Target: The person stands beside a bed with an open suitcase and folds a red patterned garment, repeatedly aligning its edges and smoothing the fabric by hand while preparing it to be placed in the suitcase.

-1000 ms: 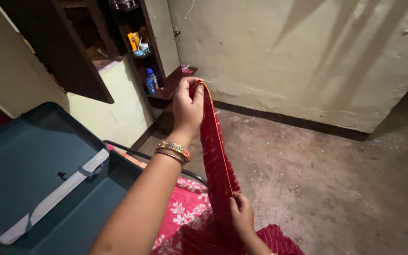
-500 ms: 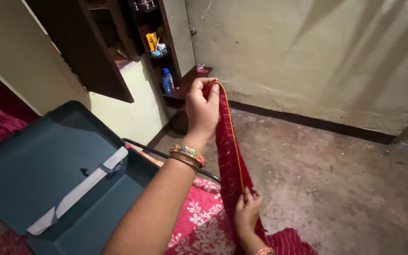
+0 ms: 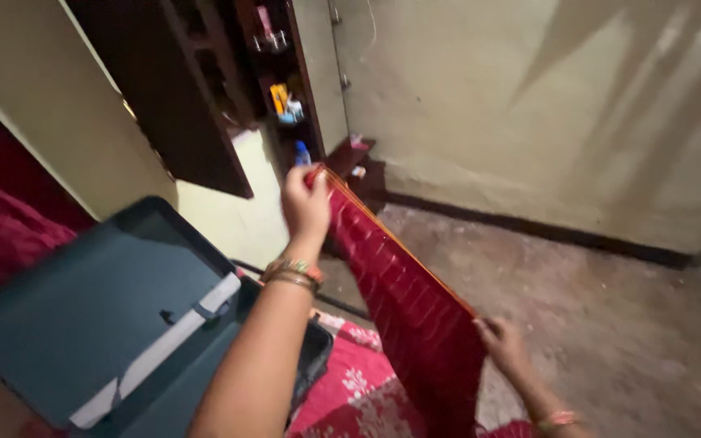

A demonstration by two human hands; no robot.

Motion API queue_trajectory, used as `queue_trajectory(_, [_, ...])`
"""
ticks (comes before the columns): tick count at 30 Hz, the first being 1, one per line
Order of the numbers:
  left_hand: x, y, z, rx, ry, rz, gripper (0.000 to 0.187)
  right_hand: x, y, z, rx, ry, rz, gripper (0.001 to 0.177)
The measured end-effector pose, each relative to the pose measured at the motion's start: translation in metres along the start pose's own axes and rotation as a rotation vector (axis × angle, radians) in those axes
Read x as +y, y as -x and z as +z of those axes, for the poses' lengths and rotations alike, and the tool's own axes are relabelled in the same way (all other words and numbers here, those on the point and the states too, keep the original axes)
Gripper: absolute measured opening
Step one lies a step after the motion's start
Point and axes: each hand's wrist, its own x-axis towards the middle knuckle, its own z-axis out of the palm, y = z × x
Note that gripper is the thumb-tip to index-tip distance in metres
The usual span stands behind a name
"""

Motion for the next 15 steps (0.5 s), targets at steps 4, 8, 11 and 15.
queue_trajectory(4, [-0.066,-0.007,-0.071,0.088,-0.302,-0.087,0.018,-0.069,-0.075,-0.105,-0.398,0.002,0.121,0.033])
queue_trajectory(8, [-0.096,0.007,-0.111,0.138,-0.170,-0.275,0.019,-0.199,-0.134,-0.168,-0.480,0.364,-0.090,0.029])
queue_trajectory(11, [-0.083,-0.006,-0.123,0.174,0.036,-0.328,0.016,-0.311,-0.166,-0.198,-0.460,0.527,-0.202,0.026])
queue_trajectory(15, [-0.054,-0.034,-0.167,0.198,0.370,-0.421,0.013,-0.426,-0.170,-0.217,-0.283,0.529,-0.414,0.027])
